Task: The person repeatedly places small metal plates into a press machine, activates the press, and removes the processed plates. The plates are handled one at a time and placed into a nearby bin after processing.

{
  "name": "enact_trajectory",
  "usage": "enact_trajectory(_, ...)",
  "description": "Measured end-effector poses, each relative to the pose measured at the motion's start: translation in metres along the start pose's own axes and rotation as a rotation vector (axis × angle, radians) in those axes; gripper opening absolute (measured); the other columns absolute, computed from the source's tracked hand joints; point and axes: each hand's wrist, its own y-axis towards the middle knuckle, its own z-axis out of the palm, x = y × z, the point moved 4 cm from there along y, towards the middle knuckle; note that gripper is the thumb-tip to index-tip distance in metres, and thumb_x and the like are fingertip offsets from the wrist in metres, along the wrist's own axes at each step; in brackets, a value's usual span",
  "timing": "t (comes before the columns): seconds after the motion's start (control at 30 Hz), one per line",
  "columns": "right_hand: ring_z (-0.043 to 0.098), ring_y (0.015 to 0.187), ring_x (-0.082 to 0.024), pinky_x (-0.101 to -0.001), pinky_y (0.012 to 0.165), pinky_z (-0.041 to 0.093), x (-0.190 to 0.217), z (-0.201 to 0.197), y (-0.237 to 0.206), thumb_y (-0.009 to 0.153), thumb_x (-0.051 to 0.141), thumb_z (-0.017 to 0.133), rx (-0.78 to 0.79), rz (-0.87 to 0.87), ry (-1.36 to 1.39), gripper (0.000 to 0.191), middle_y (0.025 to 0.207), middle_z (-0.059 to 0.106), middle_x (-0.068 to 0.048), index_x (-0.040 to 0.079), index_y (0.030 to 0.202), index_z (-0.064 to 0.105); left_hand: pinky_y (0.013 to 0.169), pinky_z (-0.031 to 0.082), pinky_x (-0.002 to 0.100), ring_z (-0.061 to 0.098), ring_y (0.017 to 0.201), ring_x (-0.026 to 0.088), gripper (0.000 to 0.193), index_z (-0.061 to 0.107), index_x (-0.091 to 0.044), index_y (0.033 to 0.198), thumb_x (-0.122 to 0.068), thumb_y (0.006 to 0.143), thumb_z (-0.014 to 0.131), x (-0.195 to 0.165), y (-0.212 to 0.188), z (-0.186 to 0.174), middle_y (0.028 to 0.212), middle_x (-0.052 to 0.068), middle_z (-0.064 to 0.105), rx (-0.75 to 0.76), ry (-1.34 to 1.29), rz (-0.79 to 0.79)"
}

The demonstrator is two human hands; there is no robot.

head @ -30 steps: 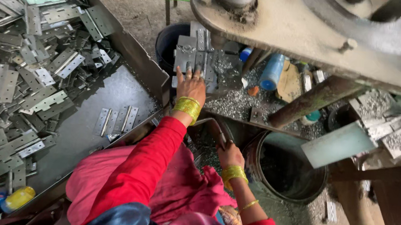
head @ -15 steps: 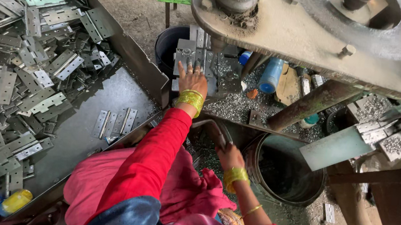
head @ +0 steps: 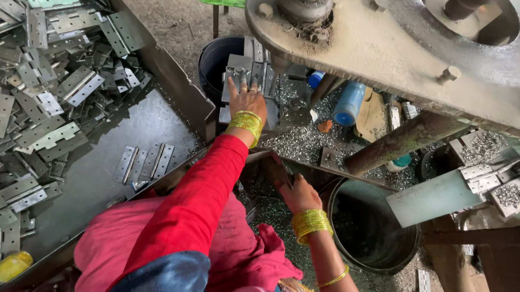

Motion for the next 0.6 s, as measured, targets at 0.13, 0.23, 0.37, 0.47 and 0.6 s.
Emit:
enact_trajectory(0.13, 0.068, 0.103, -0.046, -0.0527, 0.084, 0.055, -0.020, 0.034, -0.018, 0.086, 0.052, 0.069, -0.012, 0.070, 0.073, 0.055, 0.100, 0.072, -0.028, 0.005, 0.114, 0.068, 0.121, 0.000, 0.066, 0.020, 0.155, 0.032, 0.046, 0.059, -0.015, 0.142, -0.026, 0.099, 0.047, 0.004, 0.014, 0.008, 0.163, 0.003, 0.037, 0.053, 0.032, -0.008)
enact_trajectory(0.23, 0.068, 0.102, -0.045, -0.0533, 0.084, 0.054, -0.037, 0.055, -0.024, 0.082, 0.047, 0.071, -0.051, 0.116, 0.090, 0.048, 0.100, 0.072, -0.027, 0.009, 0.112, 0.071, 0.121, -0.001, 0.067, 0.021, 0.152, 0.032, 0.049, 0.056, -0.016, 0.145, -0.026, 0.097, 0.047, 0.001, 0.018, 0.003, 0.163, 0.003, 0.035, 0.020, 0.039, 0.020)
enact_trajectory(0.37, 0.069, 0.102, -0.044, -0.0535, 0.084, 0.055, -0.039, 0.061, -0.021, 0.087, 0.047, 0.067, -0.015, 0.156, 0.020, 0.045, 0.101, 0.073, -0.025, 0.010, 0.113, 0.070, 0.121, 0.000, 0.066, 0.017, 0.156, 0.033, 0.047, 0.058, -0.015, 0.144, -0.027, 0.100, 0.047, -0.003, 0.013, -0.003, 0.165, 0.003, 0.032, 0.111, 0.022, 0.024)
enact_trajectory(0.47, 0.068, 0.103, -0.044, -0.0527, 0.085, 0.054, -0.023, 0.039, -0.022, 0.084, 0.048, 0.070, -0.034, 0.107, 0.027, 0.048, 0.101, 0.073, -0.024, 0.011, 0.115, 0.068, 0.121, -0.002, 0.062, 0.014, 0.157, 0.033, 0.049, 0.056, -0.015, 0.144, -0.027, 0.097, 0.051, -0.001, 0.011, -0.007, 0.166, 0.003, 0.030, 0.169, 0.008, -0.005)
enact_trajectory(0.6, 0.070, 0.097, -0.041, -0.0524, 0.082, 0.055, 0.016, -0.013, -0.029, 0.086, 0.046, 0.067, -0.077, 0.011, -0.121, 0.051, 0.099, 0.074, -0.021, 0.009, 0.121, 0.062, 0.123, -0.001, 0.063, 0.020, 0.155, 0.032, 0.046, 0.059, -0.012, 0.142, -0.025, 0.100, 0.047, 0.001, 0.004, -0.004, 0.167, 0.004, 0.033, 0.089, -0.041, -0.009)
